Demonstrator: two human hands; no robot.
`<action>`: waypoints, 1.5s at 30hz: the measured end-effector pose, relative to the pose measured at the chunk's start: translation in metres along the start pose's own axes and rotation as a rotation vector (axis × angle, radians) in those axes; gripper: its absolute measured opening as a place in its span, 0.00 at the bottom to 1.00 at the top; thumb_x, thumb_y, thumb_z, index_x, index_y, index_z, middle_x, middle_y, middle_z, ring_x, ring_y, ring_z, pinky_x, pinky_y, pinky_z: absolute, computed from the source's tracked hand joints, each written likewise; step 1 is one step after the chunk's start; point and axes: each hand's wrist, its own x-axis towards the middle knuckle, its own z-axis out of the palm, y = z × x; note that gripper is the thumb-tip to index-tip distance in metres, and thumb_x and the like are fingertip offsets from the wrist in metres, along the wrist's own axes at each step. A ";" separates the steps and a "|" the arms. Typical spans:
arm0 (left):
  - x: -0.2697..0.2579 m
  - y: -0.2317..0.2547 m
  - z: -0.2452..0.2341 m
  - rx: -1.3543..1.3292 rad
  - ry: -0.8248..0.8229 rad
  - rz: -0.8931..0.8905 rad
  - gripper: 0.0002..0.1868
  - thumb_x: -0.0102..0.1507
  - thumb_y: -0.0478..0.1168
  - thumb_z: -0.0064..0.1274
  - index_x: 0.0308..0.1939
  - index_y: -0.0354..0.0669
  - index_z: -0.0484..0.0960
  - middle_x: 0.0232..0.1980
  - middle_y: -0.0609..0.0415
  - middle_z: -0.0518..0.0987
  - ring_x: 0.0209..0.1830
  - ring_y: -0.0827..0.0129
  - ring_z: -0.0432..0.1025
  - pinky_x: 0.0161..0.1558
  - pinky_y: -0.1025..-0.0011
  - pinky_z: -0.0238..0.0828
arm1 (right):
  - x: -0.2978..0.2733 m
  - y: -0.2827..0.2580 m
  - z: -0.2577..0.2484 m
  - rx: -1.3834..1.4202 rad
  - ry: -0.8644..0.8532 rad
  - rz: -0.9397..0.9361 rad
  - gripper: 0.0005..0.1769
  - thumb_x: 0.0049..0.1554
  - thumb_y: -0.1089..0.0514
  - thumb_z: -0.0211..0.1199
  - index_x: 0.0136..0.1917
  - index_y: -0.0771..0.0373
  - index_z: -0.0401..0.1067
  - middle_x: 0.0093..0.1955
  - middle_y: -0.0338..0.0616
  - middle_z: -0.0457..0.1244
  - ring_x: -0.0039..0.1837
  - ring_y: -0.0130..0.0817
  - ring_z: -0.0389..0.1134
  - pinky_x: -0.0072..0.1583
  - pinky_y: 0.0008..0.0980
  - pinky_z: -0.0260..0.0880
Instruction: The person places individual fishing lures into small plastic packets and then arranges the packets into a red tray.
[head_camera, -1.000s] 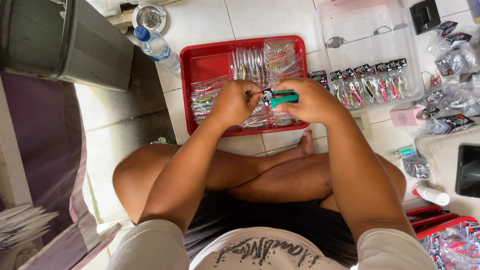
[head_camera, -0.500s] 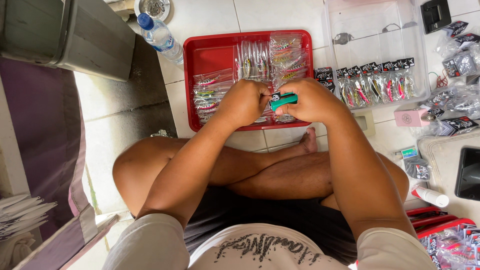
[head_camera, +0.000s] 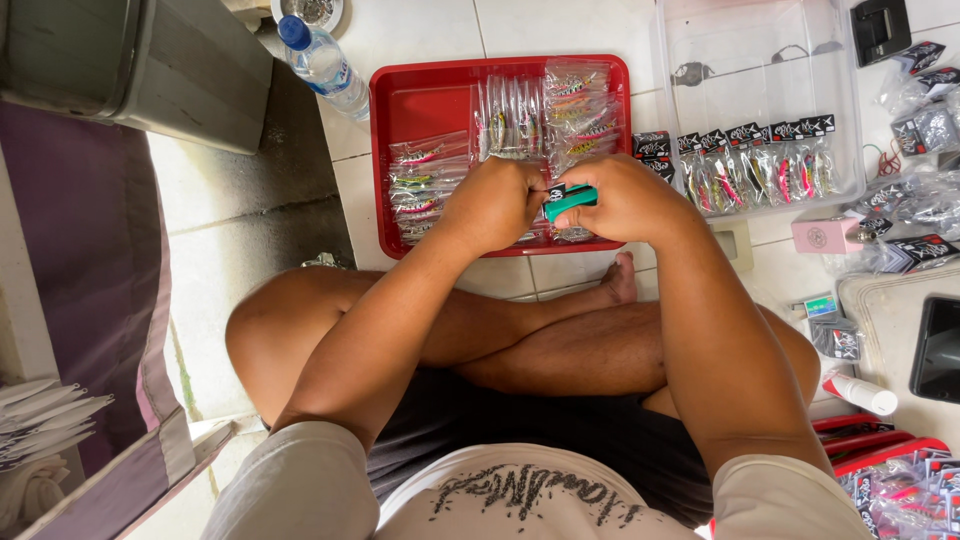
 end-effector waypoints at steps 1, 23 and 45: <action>0.000 0.001 0.000 0.000 0.000 0.000 0.05 0.59 0.36 0.57 0.28 0.44 0.84 0.25 0.46 0.81 0.30 0.42 0.80 0.33 0.51 0.79 | 0.000 -0.001 0.000 0.000 -0.001 0.000 0.25 0.46 0.45 0.80 0.47 0.64 0.77 0.36 0.55 0.66 0.41 0.59 0.68 0.43 0.48 0.64; -0.005 -0.004 0.011 0.024 -0.109 -0.126 0.11 0.55 0.41 0.65 0.39 0.41 0.88 0.33 0.44 0.85 0.40 0.45 0.82 0.42 0.53 0.80 | 0.012 0.012 0.015 -0.131 0.028 -0.120 0.22 0.44 0.47 0.79 0.48 0.59 0.79 0.42 0.50 0.70 0.51 0.59 0.71 0.54 0.52 0.70; 0.000 -0.003 0.001 -1.202 0.542 -0.075 0.05 0.66 0.29 0.57 0.35 0.40 0.80 0.29 0.62 0.72 0.30 0.82 0.66 0.35 0.86 0.59 | 0.010 -0.007 0.020 0.417 0.464 0.154 0.25 0.59 0.59 0.69 0.61 0.64 0.59 0.59 0.54 0.60 0.62 0.51 0.64 0.62 0.47 0.65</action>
